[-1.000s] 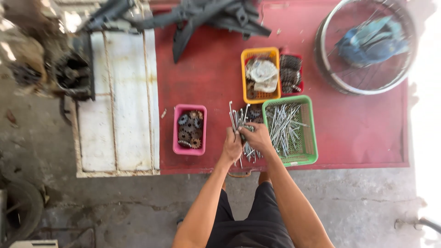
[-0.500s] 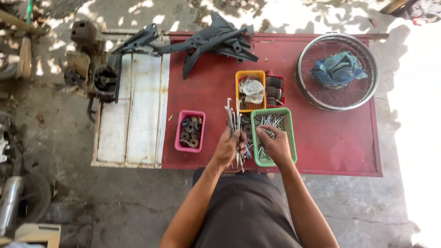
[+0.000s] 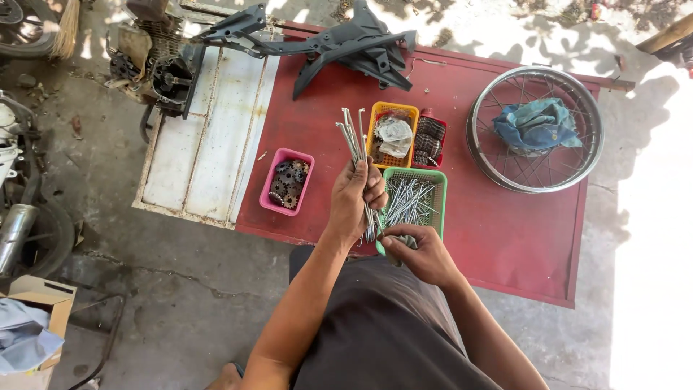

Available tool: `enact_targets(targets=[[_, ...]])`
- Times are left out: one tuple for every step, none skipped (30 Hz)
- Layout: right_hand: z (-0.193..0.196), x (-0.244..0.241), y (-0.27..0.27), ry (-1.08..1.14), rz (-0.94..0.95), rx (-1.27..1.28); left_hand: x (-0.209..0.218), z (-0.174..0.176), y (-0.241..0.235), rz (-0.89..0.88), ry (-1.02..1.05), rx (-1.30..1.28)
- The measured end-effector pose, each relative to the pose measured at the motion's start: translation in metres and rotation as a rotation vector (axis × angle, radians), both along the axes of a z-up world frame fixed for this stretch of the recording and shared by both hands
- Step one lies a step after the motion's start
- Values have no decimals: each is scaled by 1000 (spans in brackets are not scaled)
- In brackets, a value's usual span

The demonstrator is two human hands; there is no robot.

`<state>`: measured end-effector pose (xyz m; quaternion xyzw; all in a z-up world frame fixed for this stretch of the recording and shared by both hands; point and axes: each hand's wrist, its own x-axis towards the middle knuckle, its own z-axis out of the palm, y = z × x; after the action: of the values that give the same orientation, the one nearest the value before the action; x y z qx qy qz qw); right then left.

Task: The person stands at a red workbench and wipes a bundle of long, thin metal rods with a cloth. They hold the rods in their left hand and use the cloth in their right hand to wipe the surfaces. The rods are then placed back into a green basket on the table.

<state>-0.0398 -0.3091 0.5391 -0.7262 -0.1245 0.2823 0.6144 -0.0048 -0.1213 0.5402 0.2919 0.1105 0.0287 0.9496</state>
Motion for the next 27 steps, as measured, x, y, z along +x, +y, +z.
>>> enact_targets(targets=[[1,1,1,3,2,3,1,4,1,2,3,3],[2,2,4,-4,-16,10,3,9,3,23,-18,-24],[4,2,7,-12,-35,16,5,13,6,43,-40,-52],[4,2,10,-11,-38,18,5,9,10,40,-39,-51],[5,1,14,-38,-39,8,5,6,16,48,-46,-84],[5,1,19,-68,-49,0,8,3,23,47,-57,-117],[5,1,26,-72,-61,2,9,1,30,35,-60,-115],[5,-1,32,-119,-90,-10,10,0,38,24,-72,-132],[6,-3,40,-166,-120,-22,10,-2,46,14,-83,-149],[9,-6,51,-172,-139,-29,10,-1,54,-7,-87,-156],[11,-9,62,-190,-195,-39,10,1,63,-26,-91,-142],[15,-11,74,-206,-244,-50,9,2,72,-39,-94,-129],[18,-15,84,-210,-258,-58,8,6,80,-53,-96,-136],[21,-19,96,-223,-303,-70,8,10,91,-81,-104,-148],[23,-23,108,-236,-349,-82,7,13,101,-110,-113,-161],[24,-26,120,-231,-362,-87,7,15,111,-122,-107,-165],[24,-29,132,-263,-396,-82,7,15,120,-161,-103,-177],[24,-33,143,-295,-437,-80,6,16,127,-206,-98,-192],[29,-37,154,-291,-455,-88,2,15,136,-224,-92,-199],[35,-38,165,-311,-496,-83,3,15,144,-248,-90,-201],[41,-38,176,-332,-537,-78,4,16,151,-272,-89,-203],[42,-41,183,-329,-562,-85,4,15,156,-297,-85,-207],[42,-44,189,-380,-586,-94,4,15,161,-320,-80,-208],[42,-49,194,-428,-606,-106,2,14,163,-341,-71,-212],[47,-50,197,-423,-628,-118,1,14,166,-363,-64,-218],[51,-50,199,-459,-596,-106,1,14,167,-396,-61,-232],[56,-50,200,-494,-564,-95,0,14,168,-429,-58,-246]])
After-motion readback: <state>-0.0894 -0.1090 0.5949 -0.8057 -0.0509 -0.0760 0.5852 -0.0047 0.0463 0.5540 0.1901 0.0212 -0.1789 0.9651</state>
